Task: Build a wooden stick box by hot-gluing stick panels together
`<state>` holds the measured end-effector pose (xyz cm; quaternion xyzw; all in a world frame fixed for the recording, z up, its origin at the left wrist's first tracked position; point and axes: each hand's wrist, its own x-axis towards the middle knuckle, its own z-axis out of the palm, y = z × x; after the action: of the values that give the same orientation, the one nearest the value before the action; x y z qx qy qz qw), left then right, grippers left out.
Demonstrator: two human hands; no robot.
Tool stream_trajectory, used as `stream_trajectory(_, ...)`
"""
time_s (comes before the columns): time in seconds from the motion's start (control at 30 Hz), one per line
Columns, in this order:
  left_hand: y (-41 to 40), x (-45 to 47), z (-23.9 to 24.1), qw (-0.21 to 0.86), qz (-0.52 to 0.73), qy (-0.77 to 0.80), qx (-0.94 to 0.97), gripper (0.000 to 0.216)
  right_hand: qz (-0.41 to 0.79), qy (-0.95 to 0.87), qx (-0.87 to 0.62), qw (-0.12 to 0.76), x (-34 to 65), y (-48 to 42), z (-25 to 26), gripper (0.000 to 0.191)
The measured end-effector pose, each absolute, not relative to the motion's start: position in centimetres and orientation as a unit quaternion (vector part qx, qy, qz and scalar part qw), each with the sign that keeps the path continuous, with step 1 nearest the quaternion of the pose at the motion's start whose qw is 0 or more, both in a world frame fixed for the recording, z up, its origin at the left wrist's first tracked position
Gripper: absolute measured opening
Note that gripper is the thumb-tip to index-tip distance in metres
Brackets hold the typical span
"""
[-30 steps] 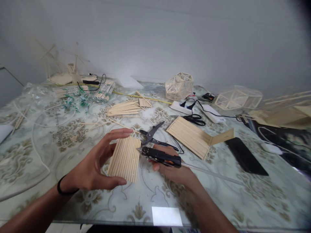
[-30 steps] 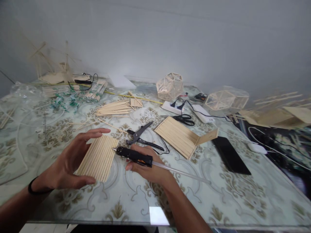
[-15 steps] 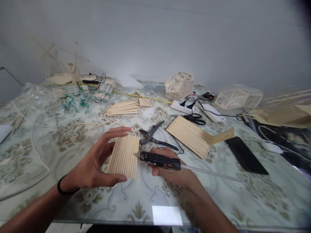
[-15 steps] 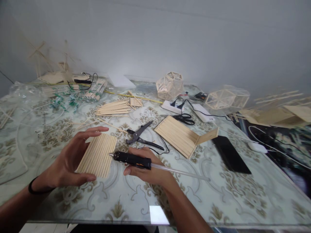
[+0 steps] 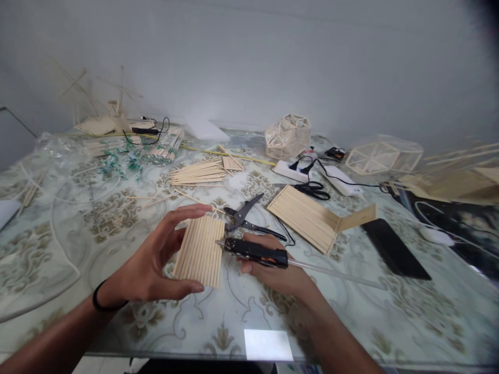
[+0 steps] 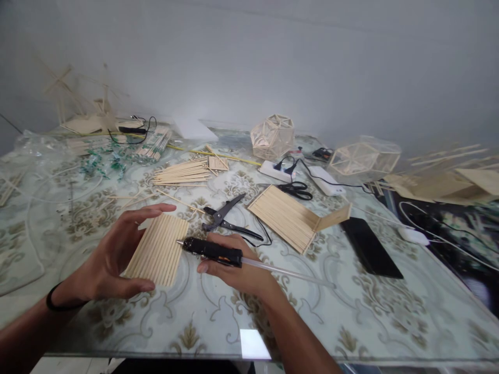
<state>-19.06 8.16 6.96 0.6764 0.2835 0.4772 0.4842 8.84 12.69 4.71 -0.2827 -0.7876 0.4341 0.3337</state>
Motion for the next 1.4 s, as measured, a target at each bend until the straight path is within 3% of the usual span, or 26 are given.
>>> stream_trajectory(0.6,8.2,-19.0,7.0,0.51,0.451,0.28,0.677,0.093,0.417,-0.745,-0.387,0.348,8.8,12.5,5.1,0.052)
stream_trajectory(0.77,8.3,-19.3,7.6,0.479,0.477,0.285,0.68,0.09,0.331,-0.74,-0.479,0.337,8.8,12.9,5.2,0.036)
stream_trajectory(0.87,8.6,-19.5,7.8,0.464,0.506,0.305,0.66,0.087,0.305,-0.764,-0.477,0.311,8.2,13.1,4.6,0.014)
stream_trajectory(0.9,8.8,-19.5,7.8,0.463,0.513,0.316,0.65,0.086,0.301,-0.775,-0.468,0.299,7.9,13.1,4.2,0.014)
stream_trajectory(1.03,9.4,-19.2,7.6,0.481,0.526,0.354,0.606,0.087,0.292,-0.812,-0.435,0.255,6.3,13.0,2.4,0.045)
stream_trajectory(1.23,9.5,-19.3,7.4,0.502,0.507,0.369,0.596,0.092,0.277,-0.852,-0.39,0.21,6.1,11.2,4.0,0.048)
stream_trajectory(1.33,9.6,-19.6,7.1,0.493,0.51,0.366,0.603,0.094,0.283,-0.86,-0.348,0.244,9.7,10.4,6.9,0.039)
stream_trajectory(1.4,9.6,-19.6,6.8,0.502,0.507,0.357,0.604,0.098,0.249,-0.803,-0.403,0.361,13.7,10.9,8.2,0.02)
